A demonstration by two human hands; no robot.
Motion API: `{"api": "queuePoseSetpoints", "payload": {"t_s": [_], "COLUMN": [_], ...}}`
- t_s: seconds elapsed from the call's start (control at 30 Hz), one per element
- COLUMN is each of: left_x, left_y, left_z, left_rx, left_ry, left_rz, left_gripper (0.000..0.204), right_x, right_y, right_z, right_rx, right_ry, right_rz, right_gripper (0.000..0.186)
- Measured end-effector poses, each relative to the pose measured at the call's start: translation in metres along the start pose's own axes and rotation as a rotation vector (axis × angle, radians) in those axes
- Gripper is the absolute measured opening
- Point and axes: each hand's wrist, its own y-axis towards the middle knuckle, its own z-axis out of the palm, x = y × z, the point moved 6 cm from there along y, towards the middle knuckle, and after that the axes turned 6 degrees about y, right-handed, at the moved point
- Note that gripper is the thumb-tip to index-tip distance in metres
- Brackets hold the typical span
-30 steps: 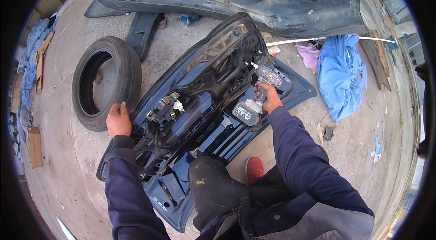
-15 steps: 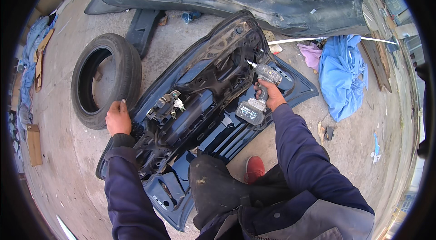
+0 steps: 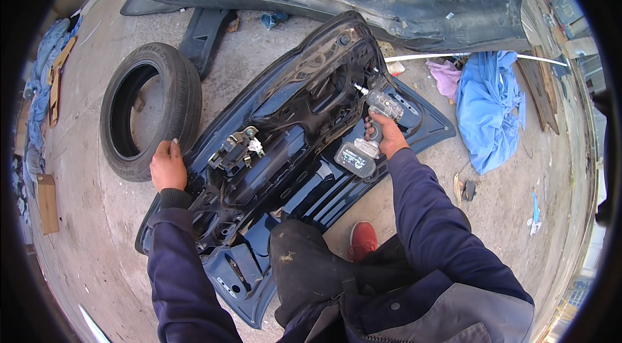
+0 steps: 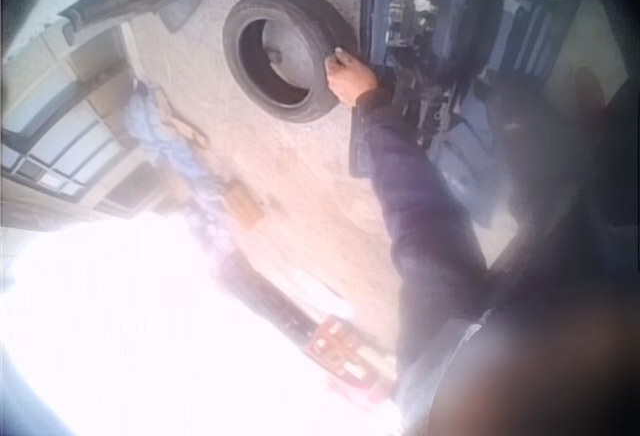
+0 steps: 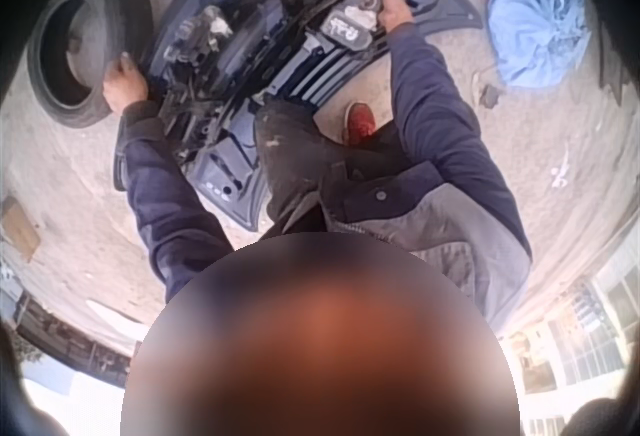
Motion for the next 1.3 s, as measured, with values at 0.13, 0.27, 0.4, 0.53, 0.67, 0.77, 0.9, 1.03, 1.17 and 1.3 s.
{"api": "queuePoseSetpoints", "payload": {"t_s": [0.13, 0.27, 0.4, 0.53, 0.67, 0.77, 0.9, 1.03, 1.17, 1.3], "left_x": [0.000, 0.000, -0.001, -0.003, -0.002, -0.002, -0.002, -0.002, -0.002, -0.001], "left_y": [0.000, 0.000, -0.001, -0.001, -0.001, -0.002, -0.002, -0.002, -0.002, -0.001], "left_z": [0.000, 0.000, -0.002, -0.003, -0.003, -0.003, -0.003, -0.004, -0.003, -0.001], "left_rx": [0.000, 0.019, 0.023, 0.009, 0.009, 0.003, 0.002, -0.003, 0.005, 0.007], "left_ry": [0.022, 0.021, 0.017, 0.032, 0.012, 0.004, 0.000, 0.027, 0.026, 0.014], "left_rz": [0.005, -0.005, -0.004, 0.018, 0.013, 0.021, 0.021, 0.012, 0.008, 0.009], "left_gripper": [0.035, 0.034, 0.034, 0.035, 0.034, 0.034, 0.034, 0.033, 0.034, 0.034], "right_x": [0.000, -0.001, -0.006, -0.009, -0.007, -0.006, -0.005, -0.007, -0.006, -0.009], "right_y": [0.002, 0.004, 0.005, 0.003, 0.001, -0.001, -0.001, 0.005, 0.010, 0.010], "right_z": [0.001, 0.002, 0.007, 0.010, 0.011, 0.014, 0.015, 0.013, 0.008, 0.001], "right_rx": [-0.017, -0.057, -0.015, 0.003, -0.017, -0.021, -0.014, 0.020, 0.014, -0.024], "right_ry": [0.001, -0.037, -0.011, 0.007, 0.026, -0.001, 0.047, 0.013, -0.010, 0.029], "right_rz": [0.010, -0.013, -0.015, -0.038, -0.048, -0.062, -0.081, -0.016, -0.035, -0.006], "right_gripper": [0.015, 0.014, 0.014, 0.015, 0.018, 0.019, 0.020, 0.019, 0.018, 0.017]}}
